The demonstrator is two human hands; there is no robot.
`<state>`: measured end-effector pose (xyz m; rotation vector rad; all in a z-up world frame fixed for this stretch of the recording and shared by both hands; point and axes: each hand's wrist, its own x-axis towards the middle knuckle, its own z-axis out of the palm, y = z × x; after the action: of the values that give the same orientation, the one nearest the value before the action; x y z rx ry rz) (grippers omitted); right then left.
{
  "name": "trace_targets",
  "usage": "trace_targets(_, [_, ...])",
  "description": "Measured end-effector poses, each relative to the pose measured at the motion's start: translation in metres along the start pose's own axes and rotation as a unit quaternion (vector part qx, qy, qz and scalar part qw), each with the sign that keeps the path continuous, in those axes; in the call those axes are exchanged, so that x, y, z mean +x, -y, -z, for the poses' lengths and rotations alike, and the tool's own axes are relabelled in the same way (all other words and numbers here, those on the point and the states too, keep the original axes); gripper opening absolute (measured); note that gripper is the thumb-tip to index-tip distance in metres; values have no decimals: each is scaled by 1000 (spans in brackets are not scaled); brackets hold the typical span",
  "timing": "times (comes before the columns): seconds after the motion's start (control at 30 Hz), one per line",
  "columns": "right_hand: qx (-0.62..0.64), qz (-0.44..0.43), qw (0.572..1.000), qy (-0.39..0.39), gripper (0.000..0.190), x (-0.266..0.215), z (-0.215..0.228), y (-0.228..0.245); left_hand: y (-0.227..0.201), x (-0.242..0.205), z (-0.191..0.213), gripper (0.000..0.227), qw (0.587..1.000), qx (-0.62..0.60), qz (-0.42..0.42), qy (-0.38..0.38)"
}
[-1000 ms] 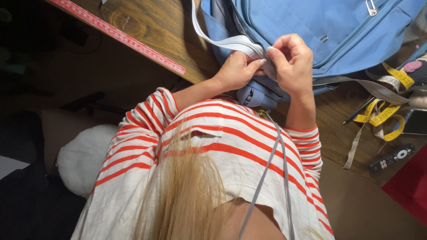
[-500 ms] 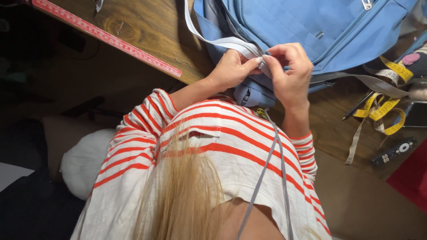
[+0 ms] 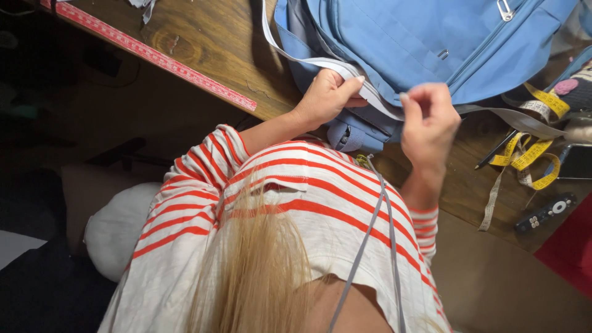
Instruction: Aligning a new zipper tape onto the opening of a backpack for repair on a workbench.
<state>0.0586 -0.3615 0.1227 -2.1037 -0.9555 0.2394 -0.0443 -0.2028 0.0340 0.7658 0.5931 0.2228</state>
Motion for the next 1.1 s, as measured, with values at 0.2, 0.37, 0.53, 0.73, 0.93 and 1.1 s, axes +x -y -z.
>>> trace_targets(0.2, [-25,92,995,-27,22,12,-11,26,-17,-11,-7,22,995,99,-29,16])
trace_targets(0.37, [-29,209,977,-16,21,33,-54,22,4,-1,18,20,989,78,-28,119])
trace_targets(0.53, [9,187,981,-59,6,36,-64,18,5,-1,16,13,995,26,-11,100])
trace_targets(0.73, [-142,148,967,-151,8,20,-74,38,-8,-6,20,18,994,74,-1,74])
trace_targets(0.93, [-100,135,962,-215,9,10,-82,35,-38,0,14,33,982,-27,184,12])
trace_targets(1.1, [-2,24,964,-266,3,-1,-70,39,-57,-6,-12,33,983,40,177,-38])
